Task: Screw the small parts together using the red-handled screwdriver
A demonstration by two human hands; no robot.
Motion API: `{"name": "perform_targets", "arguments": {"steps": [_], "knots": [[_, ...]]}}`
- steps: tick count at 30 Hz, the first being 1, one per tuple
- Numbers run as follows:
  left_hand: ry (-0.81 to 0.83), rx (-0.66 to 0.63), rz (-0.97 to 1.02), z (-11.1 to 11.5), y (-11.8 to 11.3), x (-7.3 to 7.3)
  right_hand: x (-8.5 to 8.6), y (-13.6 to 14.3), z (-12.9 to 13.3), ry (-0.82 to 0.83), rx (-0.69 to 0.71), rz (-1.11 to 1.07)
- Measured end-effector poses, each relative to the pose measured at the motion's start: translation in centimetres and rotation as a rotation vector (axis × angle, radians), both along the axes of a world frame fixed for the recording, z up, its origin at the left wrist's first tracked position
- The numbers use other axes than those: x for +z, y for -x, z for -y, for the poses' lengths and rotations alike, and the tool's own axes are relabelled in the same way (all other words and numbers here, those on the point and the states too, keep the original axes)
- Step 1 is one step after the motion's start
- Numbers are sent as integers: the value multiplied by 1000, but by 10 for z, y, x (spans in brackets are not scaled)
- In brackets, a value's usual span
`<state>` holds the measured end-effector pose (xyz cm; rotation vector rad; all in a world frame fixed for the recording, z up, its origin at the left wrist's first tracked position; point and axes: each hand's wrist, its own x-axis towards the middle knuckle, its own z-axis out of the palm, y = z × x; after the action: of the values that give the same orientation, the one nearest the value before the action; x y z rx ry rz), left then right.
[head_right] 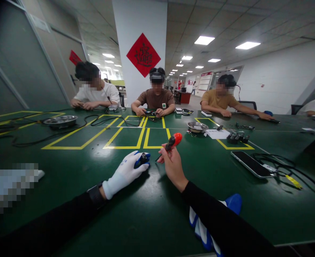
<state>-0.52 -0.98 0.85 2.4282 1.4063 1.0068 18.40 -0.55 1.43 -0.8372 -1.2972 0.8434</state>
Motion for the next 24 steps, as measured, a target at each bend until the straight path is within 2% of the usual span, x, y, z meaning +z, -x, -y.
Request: {"name": "perform_targets", "arguments": {"steps": [9,15,24], "knots": [[15,26,-23,4,0,4,-5,1,-4,-19,36,-34],[-2,34,-22,1,0,0,-14,-1,-12,95,12,-65],[-25,43,-11,0,1,-4,-10,1,-4,114,-8,56]]}}
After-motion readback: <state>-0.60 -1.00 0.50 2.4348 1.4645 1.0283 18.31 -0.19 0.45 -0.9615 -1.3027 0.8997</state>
